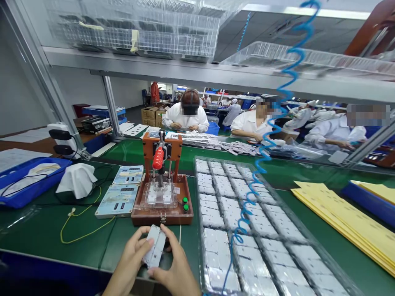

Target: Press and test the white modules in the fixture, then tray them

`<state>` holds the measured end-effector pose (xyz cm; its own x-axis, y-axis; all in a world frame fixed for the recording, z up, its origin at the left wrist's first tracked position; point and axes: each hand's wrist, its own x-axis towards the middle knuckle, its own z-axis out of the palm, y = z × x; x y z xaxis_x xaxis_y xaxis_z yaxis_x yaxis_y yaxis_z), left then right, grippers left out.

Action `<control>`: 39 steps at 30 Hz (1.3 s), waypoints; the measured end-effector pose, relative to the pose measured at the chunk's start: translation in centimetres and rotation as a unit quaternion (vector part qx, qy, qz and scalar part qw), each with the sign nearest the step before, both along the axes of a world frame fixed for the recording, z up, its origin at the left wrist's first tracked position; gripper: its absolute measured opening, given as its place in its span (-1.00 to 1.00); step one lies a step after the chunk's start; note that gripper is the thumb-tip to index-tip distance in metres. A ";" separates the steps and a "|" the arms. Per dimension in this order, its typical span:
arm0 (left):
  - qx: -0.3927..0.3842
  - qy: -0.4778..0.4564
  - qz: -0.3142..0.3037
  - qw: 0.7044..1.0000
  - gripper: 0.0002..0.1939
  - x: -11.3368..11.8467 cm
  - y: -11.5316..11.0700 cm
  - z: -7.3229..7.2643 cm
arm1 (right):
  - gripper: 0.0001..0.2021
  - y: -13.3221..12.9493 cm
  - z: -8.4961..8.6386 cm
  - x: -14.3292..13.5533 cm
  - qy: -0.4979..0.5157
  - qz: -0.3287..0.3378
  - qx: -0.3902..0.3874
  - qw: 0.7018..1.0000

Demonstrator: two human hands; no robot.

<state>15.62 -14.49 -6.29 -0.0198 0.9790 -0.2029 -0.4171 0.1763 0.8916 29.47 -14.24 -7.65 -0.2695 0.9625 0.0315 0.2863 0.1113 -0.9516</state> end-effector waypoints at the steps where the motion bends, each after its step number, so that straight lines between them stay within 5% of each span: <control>1: -0.002 0.001 0.003 1.000 -0.52 0.0 0.0 0.0 | -0.15 0.0 0.1 0.0 0.001 0.004 0.001 1.000; 7: -0.019 -0.015 -0.003 1.000 -0.49 -0.3 0.0 0.1 | -0.11 -0.3 1.1 0.0 -0.017 0.023 -0.014 0.999; 25: -0.086 -0.161 -0.051 0.982 -0.49 -2.0 0.5 0.4 | -0.16 0.3 -0.3 0.8 0.094 0.065 0.011 0.993; 31: -0.044 -0.113 -0.148 0.981 -0.48 -1.9 0.6 -0.2 | -0.16 0.6 -0.4 0.4 0.006 0.092 0.063 0.994; 36: -0.021 -0.120 -0.104 0.987 -0.54 -1.6 0.7 0.0 | -0.13 0.7 -1.2 0.2 -0.042 0.070 0.080 0.993; 39: -0.023 -0.148 -0.096 0.984 -0.58 -1.8 0.8 -0.2 | -0.26 -0.2 0.0 0.9 -0.118 0.081 0.107 0.984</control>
